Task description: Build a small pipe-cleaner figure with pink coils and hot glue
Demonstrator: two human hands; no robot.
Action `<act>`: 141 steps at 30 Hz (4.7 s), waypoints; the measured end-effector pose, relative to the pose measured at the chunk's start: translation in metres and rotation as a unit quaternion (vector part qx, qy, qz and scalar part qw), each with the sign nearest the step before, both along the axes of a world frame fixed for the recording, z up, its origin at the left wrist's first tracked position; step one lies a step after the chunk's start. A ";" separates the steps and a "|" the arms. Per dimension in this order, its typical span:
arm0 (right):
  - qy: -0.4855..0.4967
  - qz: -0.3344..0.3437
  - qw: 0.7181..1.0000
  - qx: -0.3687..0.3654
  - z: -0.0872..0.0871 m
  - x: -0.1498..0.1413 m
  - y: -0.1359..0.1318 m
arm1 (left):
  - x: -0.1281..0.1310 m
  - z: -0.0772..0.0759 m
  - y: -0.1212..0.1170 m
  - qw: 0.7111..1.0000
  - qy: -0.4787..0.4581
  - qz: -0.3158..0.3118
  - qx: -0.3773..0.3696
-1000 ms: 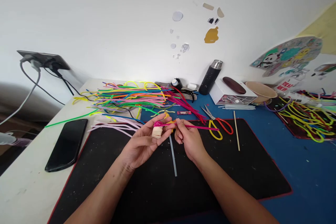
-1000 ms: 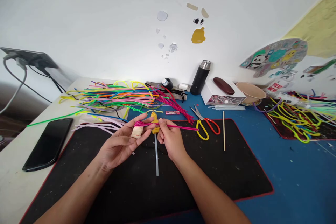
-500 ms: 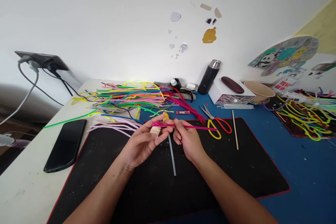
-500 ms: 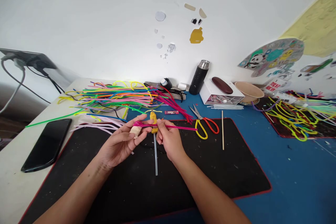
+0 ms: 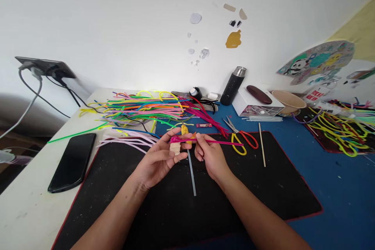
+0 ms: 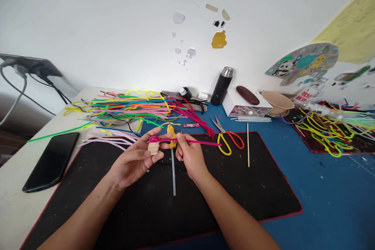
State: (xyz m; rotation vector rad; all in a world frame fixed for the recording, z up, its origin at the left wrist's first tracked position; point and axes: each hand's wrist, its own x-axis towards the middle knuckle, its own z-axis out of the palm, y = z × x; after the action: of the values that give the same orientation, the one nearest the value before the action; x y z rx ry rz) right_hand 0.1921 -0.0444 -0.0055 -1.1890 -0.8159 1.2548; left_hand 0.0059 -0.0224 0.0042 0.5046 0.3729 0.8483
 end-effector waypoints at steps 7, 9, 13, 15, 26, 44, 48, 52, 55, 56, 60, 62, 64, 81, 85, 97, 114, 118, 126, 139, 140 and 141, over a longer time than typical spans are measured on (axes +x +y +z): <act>0.001 0.004 1.000 -0.002 0.000 -0.002 0.000 | 0.002 0.004 -0.001 1.000 0.021 0.010 -0.008; 0.003 0.004 1.000 -0.003 0.000 -0.003 0.000 | 0.002 0.002 0.001 1.000 0.015 0.007 -0.005; 0.006 0.005 1.000 -0.004 -0.001 -0.003 0.001 | 0.000 -0.001 0.002 1.000 0.020 -0.002 0.004; 0.008 0.004 1.000 -0.003 -0.001 -0.003 0.001 | 0.000 0.000 0.001 1.000 0.027 0.000 0.006; 0.014 0.012 1.000 -0.011 -0.003 -0.006 0.000 | 0.000 -0.001 0.001 0.999 0.035 0.013 -0.021; 0.026 0.009 1.000 -0.013 -0.005 -0.005 0.000 | 0.002 0.004 0.005 0.998 0.004 0.005 -0.056; 0.029 0.007 0.999 -0.014 -0.005 -0.004 0.000 | 0.003 0.004 0.005 0.998 0.026 0.015 -0.062; 0.020 0.003 1.000 -0.013 -0.006 -0.001 0.000 | 0.004 -0.002 0.003 0.997 0.043 0.029 -0.060; 0.017 0.004 1.000 -0.014 -0.007 0.002 0.000 | 0.004 -0.006 0.002 0.996 0.052 0.023 -0.070; 0.018 0.004 1.000 -0.014 -0.007 0.002 0.000 | 0.004 -0.007 0.002 0.996 0.052 0.025 -0.071; 0.019 0.003 1.000 -0.015 -0.008 0.002 0.000 | 0.004 -0.008 0.004 0.995 0.043 0.057 -0.075; 0.021 0.003 1.000 -0.017 -0.007 0.001 0.000 | 0.005 -0.009 0.006 0.993 0.046 0.070 -0.078; 0.022 0.004 1.000 -0.018 -0.007 0.000 0.000 | 0.005 -0.010 0.008 0.992 0.055 0.077 -0.084; 0.025 0.007 0.999 -0.022 -0.012 -0.002 -0.005 | 0.011 -0.010 0.011 0.977 0.126 0.122 -0.121; 0.033 0.011 0.999 -0.032 -0.013 -0.004 -0.007 | 0.012 -0.008 0.010 0.973 0.138 0.128 -0.131; -0.002 0.043 0.998 -0.042 -0.022 -0.011 -0.017 | 0.016 -0.005 0.012 0.961 0.157 0.165 -0.159; -0.181 0.100 0.978 -0.004 -0.011 -0.014 -0.025 | 0.010 -0.012 0.013 0.969 0.157 0.159 -0.105; -0.222 0.103 0.970 -0.006 -0.015 -0.010 -0.024 | 0.009 -0.010 0.012 0.968 0.163 0.155 -0.107; -0.201 0.067 0.977 -0.010 -0.018 -0.002 -0.021 | 0.010 -0.006 0.011 0.966 0.161 0.156 -0.132; -0.207 0.055 0.977 -0.010 -0.017 0.000 -0.020 | 0.010 -0.009 0.010 0.976 0.134 0.116 -0.129; -0.211 0.055 0.976 -0.009 -0.018 0.000 -0.020 | 0.010 -0.009 0.010 0.976 0.136 0.113 -0.127; -0.214 0.056 0.975 -0.008 -0.018 0.000 -0.020 | 0.010 -0.008 0.010 0.976 0.138 0.110 -0.125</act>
State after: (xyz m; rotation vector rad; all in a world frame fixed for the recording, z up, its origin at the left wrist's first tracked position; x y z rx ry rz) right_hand 0.1919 -0.0646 -0.0231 -1.4699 -1.2028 1.1088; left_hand 0.0156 -0.0128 -0.0038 0.3503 0.7915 0.9313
